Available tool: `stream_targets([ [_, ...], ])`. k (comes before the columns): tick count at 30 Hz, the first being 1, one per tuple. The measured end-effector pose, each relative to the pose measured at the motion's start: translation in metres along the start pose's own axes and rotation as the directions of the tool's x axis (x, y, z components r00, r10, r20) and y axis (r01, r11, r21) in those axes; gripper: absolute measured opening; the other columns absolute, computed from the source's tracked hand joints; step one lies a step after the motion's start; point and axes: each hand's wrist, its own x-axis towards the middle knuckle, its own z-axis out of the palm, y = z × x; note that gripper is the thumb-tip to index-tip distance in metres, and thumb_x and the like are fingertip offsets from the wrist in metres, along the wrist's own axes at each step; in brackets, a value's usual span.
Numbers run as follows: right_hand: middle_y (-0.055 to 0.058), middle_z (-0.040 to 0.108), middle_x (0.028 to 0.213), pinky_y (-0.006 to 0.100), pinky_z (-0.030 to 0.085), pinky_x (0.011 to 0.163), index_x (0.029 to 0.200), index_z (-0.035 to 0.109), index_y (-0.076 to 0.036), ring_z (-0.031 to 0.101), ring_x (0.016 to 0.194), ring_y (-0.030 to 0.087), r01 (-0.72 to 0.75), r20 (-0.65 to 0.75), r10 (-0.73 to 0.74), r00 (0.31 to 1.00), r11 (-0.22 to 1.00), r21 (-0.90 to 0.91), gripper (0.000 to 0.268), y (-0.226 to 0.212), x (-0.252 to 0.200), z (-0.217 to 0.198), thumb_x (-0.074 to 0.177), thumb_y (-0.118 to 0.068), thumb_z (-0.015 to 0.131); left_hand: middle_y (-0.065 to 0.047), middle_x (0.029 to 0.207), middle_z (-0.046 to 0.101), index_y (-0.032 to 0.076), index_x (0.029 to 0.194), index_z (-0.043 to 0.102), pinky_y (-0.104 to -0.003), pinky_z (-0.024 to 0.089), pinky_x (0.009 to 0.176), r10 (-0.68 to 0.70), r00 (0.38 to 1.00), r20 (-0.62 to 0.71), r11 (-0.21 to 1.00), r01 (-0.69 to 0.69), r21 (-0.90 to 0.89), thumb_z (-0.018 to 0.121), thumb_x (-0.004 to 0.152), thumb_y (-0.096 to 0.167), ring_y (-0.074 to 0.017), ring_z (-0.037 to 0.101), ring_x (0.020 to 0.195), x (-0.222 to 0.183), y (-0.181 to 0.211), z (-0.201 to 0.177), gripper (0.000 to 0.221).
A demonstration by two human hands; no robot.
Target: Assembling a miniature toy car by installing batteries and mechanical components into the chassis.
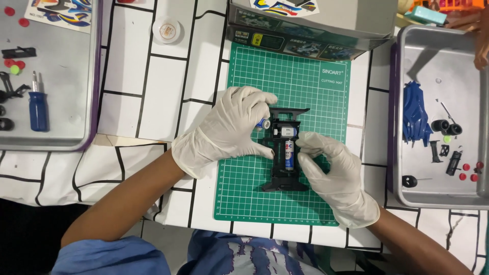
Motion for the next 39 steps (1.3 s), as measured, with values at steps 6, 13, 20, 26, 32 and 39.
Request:
stream_targets([
  [6, 0.017, 0.075, 0.102, 0.028, 0.060, 0.077, 0.121, 0.065, 0.005, 0.072, 0.088, 0.016, -0.018, -0.025, 0.026, 0.999, 0.966, 0.259, 0.035, 0.007, 0.000, -0.006, 0.088, 0.012, 0.069, -0.008, 0.129, 0.052, 0.014, 0.093, 0.047, -0.050, 0.042, 0.102, 0.017, 1.000, -0.013, 0.999, -0.018, -0.041, 0.083, 0.067, 0.075, -0.0333, 0.046, 0.132, 0.007, 0.012, -0.010, 0.076],
  [13, 0.022, 0.075, 0.099, 0.030, 0.061, 0.068, 0.111, 0.070, 0.004, 0.073, 0.078, 0.022, 0.423, -0.153, -0.400, 0.904, 0.888, 0.179, 0.035, -0.007, 0.004, -0.008, 0.080, 0.018, 0.077, -0.006, 0.072, 0.054, 0.012, 0.097, 0.049, -0.048, 0.055, 0.080, 0.128, 0.988, 0.082, 0.992, -0.128, 0.002, 0.057, 0.081, 0.013, -0.0338, 0.067, 0.072, 0.013, 0.050, -0.022, 0.018],
  [20, 0.019, 0.069, 0.095, 0.026, 0.058, 0.059, 0.105, 0.074, 0.008, 0.066, 0.076, 0.015, 0.332, -0.132, -0.305, 0.943, 0.876, 0.349, 0.030, -0.004, 0.002, -0.012, 0.077, 0.011, 0.084, -0.019, 0.080, 0.063, 0.005, 0.106, 0.045, -0.057, 0.056, 0.076, 0.021, 0.937, 0.348, 0.978, 0.053, -0.200, 0.050, 0.081, 0.004, -0.0473, 0.070, 0.080, 0.036, 0.101, -0.051, 0.025],
  [26, 0.014, 0.061, 0.104, 0.027, 0.056, 0.066, 0.110, 0.073, 0.005, 0.063, 0.086, 0.014, 0.180, -0.106, -0.150, 0.983, 0.903, 0.391, 0.026, -0.010, 0.002, -0.013, 0.085, 0.011, 0.077, -0.015, 0.086, 0.063, 0.013, 0.113, 0.037, -0.058, 0.056, 0.080, -0.071, 0.906, 0.417, 0.960, 0.176, -0.218, 0.054, 0.087, 0.013, -0.0463, 0.073, 0.084, 0.039, 0.101, -0.047, 0.032],
  [32, 0.025, 0.067, 0.094, 0.031, 0.064, 0.059, 0.104, 0.054, 0.003, 0.074, 0.077, 0.028, 0.093, -0.090, -0.051, 0.995, 0.820, 0.564, 0.021, -0.006, 0.017, -0.028, 0.098, -0.012, 0.067, -0.008, 0.091, 0.060, 0.003, 0.132, 0.051, -0.045, 0.054, 0.091, -0.056, 0.968, 0.245, 0.959, 0.120, -0.257, 0.061, 0.091, 0.011, -0.0273, 0.066, 0.093, 0.037, 0.059, -0.064, 0.043],
  [39, 0.020, 0.068, 0.102, 0.029, 0.064, 0.059, 0.101, 0.071, 0.006, 0.073, 0.078, 0.021, -0.061, 0.025, 0.056, 0.998, 0.941, 0.332, 0.015, -0.010, 0.018, -0.016, 0.087, 0.010, 0.072, -0.008, 0.106, 0.062, 0.009, 0.134, 0.055, -0.046, 0.048, 0.098, -0.075, 0.988, 0.138, 0.992, 0.087, -0.086, 0.066, 0.092, 0.019, -0.0287, 0.063, 0.109, 0.021, -0.001, -0.023, 0.044],
])
